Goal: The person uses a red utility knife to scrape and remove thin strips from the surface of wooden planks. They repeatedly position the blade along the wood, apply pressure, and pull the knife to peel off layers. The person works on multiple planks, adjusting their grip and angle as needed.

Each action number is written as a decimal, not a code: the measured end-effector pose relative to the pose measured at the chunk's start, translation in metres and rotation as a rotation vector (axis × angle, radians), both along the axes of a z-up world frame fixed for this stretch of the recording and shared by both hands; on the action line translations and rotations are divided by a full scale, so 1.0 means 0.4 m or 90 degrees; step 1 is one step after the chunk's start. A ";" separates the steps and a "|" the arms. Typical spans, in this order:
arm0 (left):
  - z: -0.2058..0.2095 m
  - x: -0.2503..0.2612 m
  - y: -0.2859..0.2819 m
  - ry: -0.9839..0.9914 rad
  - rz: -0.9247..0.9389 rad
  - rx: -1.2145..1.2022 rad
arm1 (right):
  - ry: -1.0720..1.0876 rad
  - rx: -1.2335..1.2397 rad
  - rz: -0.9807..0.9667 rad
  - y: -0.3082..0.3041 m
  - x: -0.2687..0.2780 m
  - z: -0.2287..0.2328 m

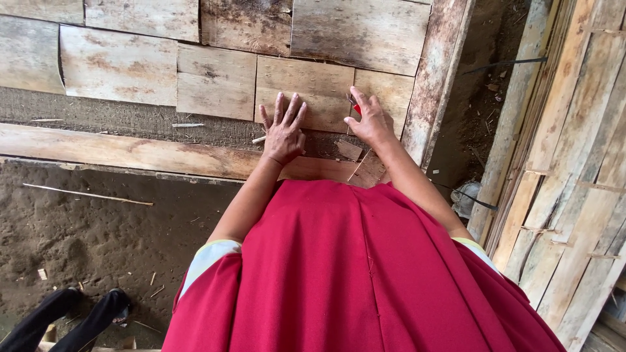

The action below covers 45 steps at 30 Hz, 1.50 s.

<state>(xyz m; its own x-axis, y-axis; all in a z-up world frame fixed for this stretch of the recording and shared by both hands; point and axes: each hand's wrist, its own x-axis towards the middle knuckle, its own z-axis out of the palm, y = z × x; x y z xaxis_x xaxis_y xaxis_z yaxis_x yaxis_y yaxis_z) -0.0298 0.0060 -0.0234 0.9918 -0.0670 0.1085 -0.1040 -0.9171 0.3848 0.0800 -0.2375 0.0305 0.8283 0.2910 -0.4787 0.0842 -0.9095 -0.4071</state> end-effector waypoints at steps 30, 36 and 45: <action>0.056 0.176 -0.215 0.187 -0.220 0.024 | -0.005 -0.013 -0.075 -0.168 -0.052 0.007; 0.057 0.178 -0.216 0.186 -0.214 0.004 | -0.021 -0.034 -0.045 -0.175 -0.046 0.012; 0.096 0.247 -0.214 0.133 -0.174 -0.016 | -0.140 -0.002 -0.090 -0.178 0.053 0.063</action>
<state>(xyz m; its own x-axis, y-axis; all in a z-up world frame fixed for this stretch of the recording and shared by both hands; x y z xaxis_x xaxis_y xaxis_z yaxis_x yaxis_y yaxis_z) 0.0690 -0.0795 0.0152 0.9387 -0.3327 -0.0908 -0.2605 -0.8566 0.4454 0.1012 -0.3086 0.0559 0.9450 0.1630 -0.2835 0.0417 -0.9199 -0.3900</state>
